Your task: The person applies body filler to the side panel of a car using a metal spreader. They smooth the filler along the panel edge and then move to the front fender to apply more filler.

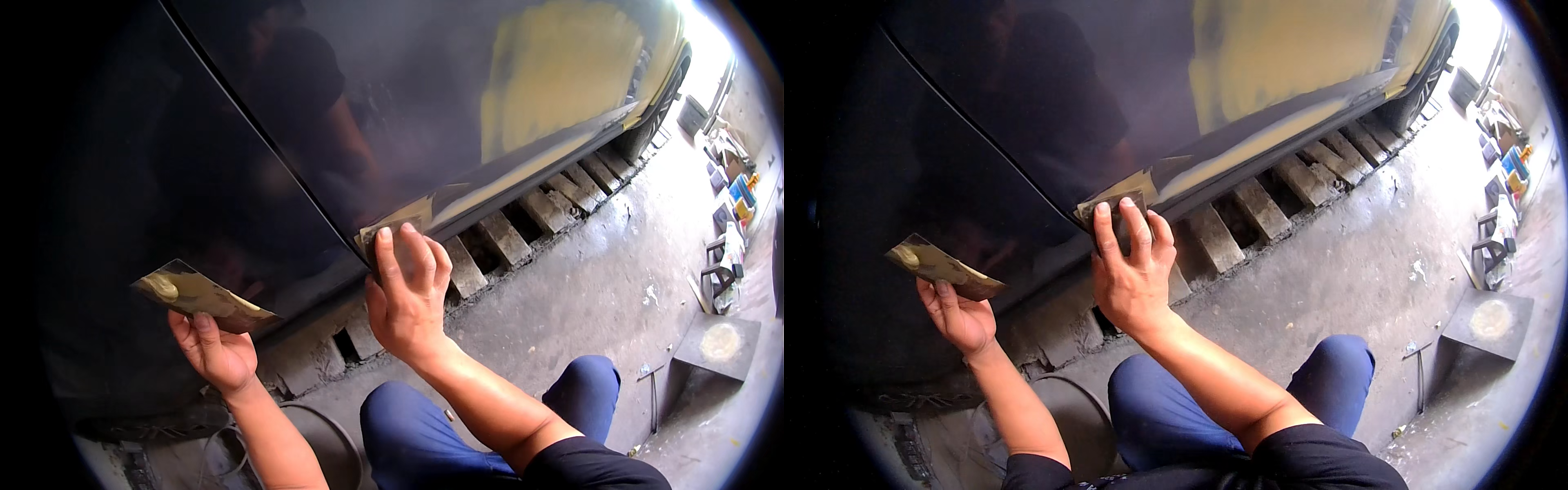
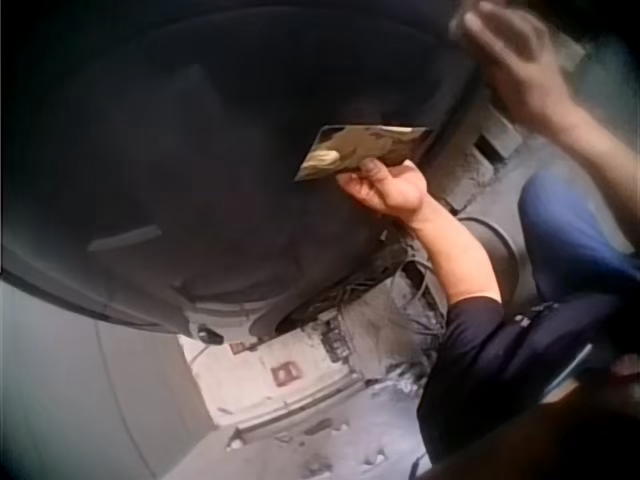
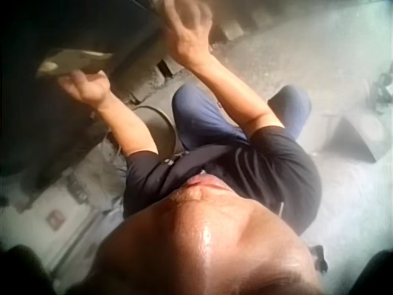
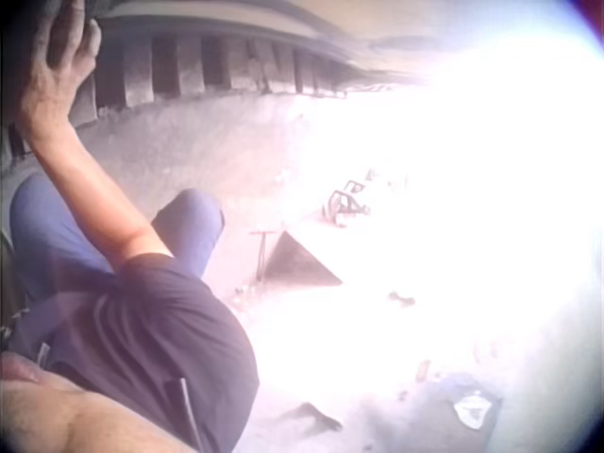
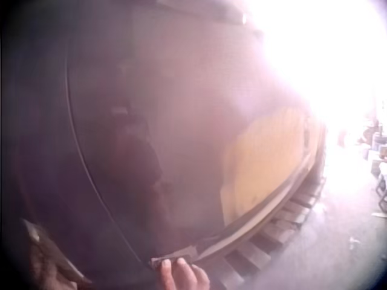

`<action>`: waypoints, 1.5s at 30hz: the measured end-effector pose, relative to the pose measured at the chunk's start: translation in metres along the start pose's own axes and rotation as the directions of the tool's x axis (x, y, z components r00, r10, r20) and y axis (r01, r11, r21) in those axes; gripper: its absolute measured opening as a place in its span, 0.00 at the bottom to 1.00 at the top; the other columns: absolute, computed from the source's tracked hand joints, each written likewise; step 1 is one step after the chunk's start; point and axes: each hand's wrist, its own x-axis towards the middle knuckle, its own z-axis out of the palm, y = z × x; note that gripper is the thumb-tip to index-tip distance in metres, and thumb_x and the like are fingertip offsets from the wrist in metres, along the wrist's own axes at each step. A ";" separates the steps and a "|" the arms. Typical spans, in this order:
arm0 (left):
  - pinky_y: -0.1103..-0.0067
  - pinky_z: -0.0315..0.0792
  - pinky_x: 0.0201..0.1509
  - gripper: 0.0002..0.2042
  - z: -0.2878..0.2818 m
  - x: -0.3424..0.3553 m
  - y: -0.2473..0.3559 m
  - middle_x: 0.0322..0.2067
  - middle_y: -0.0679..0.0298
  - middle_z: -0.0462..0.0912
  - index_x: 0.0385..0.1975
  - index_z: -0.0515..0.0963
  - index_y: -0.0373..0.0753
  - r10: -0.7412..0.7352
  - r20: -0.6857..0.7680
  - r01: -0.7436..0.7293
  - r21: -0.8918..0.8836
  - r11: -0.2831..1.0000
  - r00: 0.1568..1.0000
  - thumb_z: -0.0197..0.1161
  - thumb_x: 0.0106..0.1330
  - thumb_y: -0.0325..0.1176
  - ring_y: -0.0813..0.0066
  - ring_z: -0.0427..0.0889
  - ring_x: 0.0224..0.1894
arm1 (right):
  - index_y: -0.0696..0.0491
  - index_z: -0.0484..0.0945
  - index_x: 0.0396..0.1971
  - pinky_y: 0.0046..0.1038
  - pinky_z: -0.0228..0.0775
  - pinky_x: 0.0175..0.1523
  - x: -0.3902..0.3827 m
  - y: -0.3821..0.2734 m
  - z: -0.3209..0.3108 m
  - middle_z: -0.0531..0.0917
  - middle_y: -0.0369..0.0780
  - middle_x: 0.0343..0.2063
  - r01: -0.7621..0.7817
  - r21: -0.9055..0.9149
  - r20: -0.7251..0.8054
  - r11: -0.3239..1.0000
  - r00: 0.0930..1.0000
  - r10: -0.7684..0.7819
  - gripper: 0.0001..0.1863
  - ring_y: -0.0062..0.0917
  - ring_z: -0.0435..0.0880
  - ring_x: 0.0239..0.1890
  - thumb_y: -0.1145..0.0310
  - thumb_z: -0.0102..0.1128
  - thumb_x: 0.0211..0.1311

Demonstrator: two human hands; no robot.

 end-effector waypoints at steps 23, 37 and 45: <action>0.73 0.65 0.62 0.17 0.008 0.004 0.004 0.54 0.61 0.74 0.57 0.67 0.38 -0.009 0.048 0.011 -0.036 0.999 0.999 0.51 0.70 0.31 0.71 0.73 0.56 | 0.35 0.75 0.53 0.41 0.57 0.51 0.001 0.018 -0.011 0.66 0.37 0.59 0.222 -0.303 0.076 0.927 0.975 -0.209 0.31 0.44 0.62 0.58 0.72 0.61 0.43; 0.75 0.66 0.59 0.16 0.012 0.005 0.006 0.52 0.61 0.75 0.55 0.67 0.36 -0.001 0.022 0.001 -0.004 1.000 1.000 0.51 0.69 0.29 0.73 0.73 0.54 | 0.48 0.68 0.59 0.46 0.55 0.59 -0.003 0.048 -0.036 0.64 0.45 0.59 0.120 -0.183 0.156 0.976 0.983 -0.092 0.33 0.47 0.60 0.58 0.72 0.57 0.46; 0.73 0.64 0.62 0.16 0.002 0.004 0.003 0.54 0.62 0.74 0.57 0.67 0.39 -0.002 0.027 0.000 0.059 0.998 1.000 0.50 0.70 0.31 0.71 0.72 0.56 | 0.50 0.65 0.62 0.46 0.57 0.57 -0.010 0.049 -0.008 0.61 0.45 0.61 0.113 -0.132 0.140 0.985 0.986 -0.095 0.37 0.48 0.58 0.60 0.71 0.61 0.45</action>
